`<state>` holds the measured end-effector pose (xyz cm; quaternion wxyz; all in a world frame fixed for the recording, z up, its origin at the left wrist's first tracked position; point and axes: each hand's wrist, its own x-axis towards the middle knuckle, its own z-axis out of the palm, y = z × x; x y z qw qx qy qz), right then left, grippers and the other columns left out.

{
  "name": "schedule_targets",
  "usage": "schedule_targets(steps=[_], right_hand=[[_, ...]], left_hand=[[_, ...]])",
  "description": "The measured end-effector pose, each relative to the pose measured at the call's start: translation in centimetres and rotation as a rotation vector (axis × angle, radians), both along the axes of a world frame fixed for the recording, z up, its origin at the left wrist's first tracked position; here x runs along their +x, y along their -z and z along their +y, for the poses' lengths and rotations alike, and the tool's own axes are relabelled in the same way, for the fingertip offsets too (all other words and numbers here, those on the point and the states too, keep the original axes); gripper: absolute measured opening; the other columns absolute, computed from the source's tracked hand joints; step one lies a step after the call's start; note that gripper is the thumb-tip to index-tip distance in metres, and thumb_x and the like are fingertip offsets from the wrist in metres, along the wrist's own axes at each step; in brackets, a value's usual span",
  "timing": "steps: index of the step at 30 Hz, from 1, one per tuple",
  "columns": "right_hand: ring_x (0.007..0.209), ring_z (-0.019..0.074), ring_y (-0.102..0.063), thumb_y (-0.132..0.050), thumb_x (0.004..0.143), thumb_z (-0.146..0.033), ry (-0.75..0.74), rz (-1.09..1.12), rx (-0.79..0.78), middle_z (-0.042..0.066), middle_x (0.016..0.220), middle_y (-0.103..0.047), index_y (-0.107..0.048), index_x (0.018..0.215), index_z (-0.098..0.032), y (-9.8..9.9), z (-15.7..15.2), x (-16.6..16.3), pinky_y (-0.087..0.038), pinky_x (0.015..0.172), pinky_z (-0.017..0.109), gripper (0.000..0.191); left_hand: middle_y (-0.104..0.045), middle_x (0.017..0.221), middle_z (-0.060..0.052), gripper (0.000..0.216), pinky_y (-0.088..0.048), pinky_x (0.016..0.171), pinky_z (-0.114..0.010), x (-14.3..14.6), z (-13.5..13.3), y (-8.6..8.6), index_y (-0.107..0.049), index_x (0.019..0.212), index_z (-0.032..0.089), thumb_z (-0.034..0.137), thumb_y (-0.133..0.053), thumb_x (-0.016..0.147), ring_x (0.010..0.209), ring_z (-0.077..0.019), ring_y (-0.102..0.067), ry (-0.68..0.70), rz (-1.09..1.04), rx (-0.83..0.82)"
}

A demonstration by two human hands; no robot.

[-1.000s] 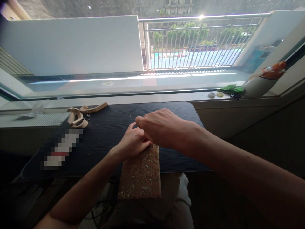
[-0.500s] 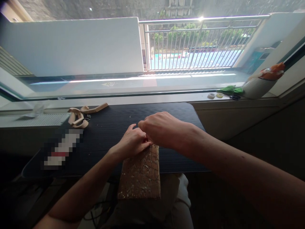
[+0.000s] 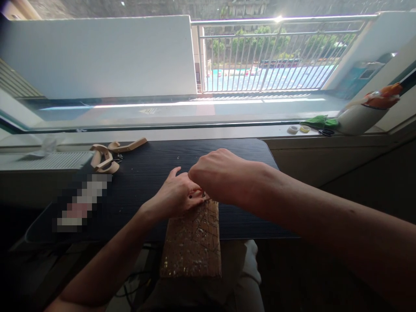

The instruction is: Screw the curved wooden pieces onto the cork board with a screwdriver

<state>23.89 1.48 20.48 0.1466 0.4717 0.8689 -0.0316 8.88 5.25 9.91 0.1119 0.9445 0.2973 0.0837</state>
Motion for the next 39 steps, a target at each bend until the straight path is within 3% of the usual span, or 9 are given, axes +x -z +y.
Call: schedule_targets(steps=[13,16,19,23,27,32,39], right_hand=[[0.064,0.0159,-0.060,-0.051,0.082,-0.013,0.050,-0.073,-0.003,0.006,0.065,-0.064,-0.064,0.079,-0.014,-0.3,-0.3,-1.3,-0.027,0.052,0.024,0.013],[0.063,0.0165,-0.059,-0.056,0.080,-0.015,0.076,-0.080,0.016,0.005,0.068,-0.064,-0.062,0.087,-0.015,-0.8,-0.4,-1.5,-0.027,0.051,0.024,0.010],[0.059,0.0136,-0.057,-0.058,0.076,-0.011,0.076,-0.057,-0.009,0.003,0.067,-0.063,-0.062,0.083,-0.016,-1.2,-0.4,-1.5,-0.026,0.051,0.023,0.010],[0.055,0.0111,-0.053,-0.055,0.074,-0.005,0.038,-0.024,-0.006,0.002,0.065,-0.061,-0.060,0.073,-0.015,-0.5,-0.2,-1.0,-0.024,0.050,0.023,0.012],[0.056,0.0119,-0.053,-0.055,0.079,-0.012,0.027,0.010,0.072,0.002,0.065,-0.061,-0.060,0.078,-0.016,0.6,-0.2,-0.5,-0.023,0.050,0.024,0.007],[0.051,0.0108,-0.049,-0.055,0.079,-0.017,0.031,0.023,0.157,0.001,0.067,-0.061,-0.059,0.089,-0.017,0.4,-0.4,-0.3,-0.021,0.049,0.024,0.011],[0.051,0.0092,-0.047,-0.054,0.079,-0.010,-0.020,0.068,0.169,0.000,0.069,-0.060,-0.059,0.079,-0.016,0.9,-0.6,0.0,-0.020,0.047,0.024,0.008]], left_hand=[[-0.067,0.086,-0.003,0.023,-0.017,0.103,-0.057,0.9,-0.2,0.6,-0.066,0.076,0.023,0.034,-0.048,0.085,0.095,-0.0224,-0.056,0.012,-0.033,0.029],[-0.066,0.081,-0.003,0.025,-0.017,0.103,-0.057,0.8,-0.1,0.7,-0.065,0.071,0.021,0.033,-0.048,0.085,0.091,-0.0219,-0.057,0.018,-0.021,0.048],[-0.066,0.078,-0.003,0.025,-0.018,0.102,-0.056,0.8,-0.1,0.8,-0.065,0.069,0.020,0.032,-0.049,0.084,0.087,-0.0209,-0.058,0.010,-0.002,0.058],[-0.066,0.082,-0.002,0.022,-0.017,0.103,-0.057,0.8,-0.1,1.0,-0.066,0.072,0.021,0.032,-0.050,0.084,0.091,-0.0214,-0.057,-0.005,-0.020,0.048],[-0.066,0.083,-0.003,0.024,-0.016,0.103,-0.058,0.8,-0.2,1.0,-0.066,0.072,0.022,0.033,-0.049,0.084,0.093,-0.0220,-0.057,-0.010,-0.028,0.031],[-0.067,0.083,-0.003,0.026,-0.017,0.101,-0.059,0.7,-0.2,0.7,-0.067,0.074,0.022,0.034,-0.047,0.085,0.093,-0.0222,-0.057,-0.007,-0.019,0.020],[-0.066,0.077,-0.002,0.029,-0.019,0.101,-0.057,0.8,-0.3,0.6,-0.065,0.070,0.020,0.037,-0.047,0.086,0.085,-0.0198,-0.058,-0.013,-0.024,0.025]])
